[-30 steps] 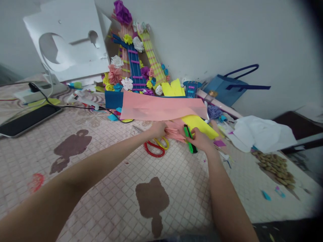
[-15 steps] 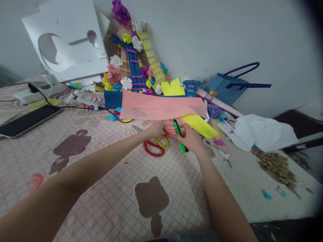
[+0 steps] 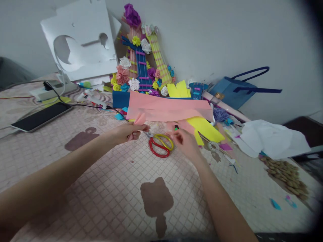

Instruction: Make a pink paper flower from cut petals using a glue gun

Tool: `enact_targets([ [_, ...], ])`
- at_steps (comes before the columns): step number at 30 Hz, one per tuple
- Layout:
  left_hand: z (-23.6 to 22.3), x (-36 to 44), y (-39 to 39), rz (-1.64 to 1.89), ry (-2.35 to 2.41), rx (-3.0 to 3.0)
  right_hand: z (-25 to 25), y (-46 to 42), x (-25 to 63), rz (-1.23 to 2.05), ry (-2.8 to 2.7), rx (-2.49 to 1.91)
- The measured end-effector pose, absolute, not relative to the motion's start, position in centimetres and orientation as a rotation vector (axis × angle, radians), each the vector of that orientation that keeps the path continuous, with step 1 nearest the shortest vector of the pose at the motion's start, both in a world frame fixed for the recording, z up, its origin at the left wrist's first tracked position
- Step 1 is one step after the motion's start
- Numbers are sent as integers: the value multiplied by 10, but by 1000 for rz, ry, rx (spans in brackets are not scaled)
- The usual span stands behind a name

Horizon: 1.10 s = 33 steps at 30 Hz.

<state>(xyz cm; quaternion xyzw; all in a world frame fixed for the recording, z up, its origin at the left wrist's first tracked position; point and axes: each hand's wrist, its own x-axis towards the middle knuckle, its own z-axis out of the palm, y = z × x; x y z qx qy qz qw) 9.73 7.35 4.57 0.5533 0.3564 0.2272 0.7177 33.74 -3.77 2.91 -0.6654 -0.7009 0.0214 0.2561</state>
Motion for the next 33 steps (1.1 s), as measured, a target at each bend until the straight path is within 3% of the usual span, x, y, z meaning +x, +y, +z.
enact_targets([
  [12,28,38,41,507,746,667,21,-32,283,42,-1992,-1767],
  [21,23,49,16,779,526,758,26,-20,195,1144,-1590,-1192],
  [33,-1,57,4,785,581,1032,11,-26,195,1158,-1377,-1178],
])
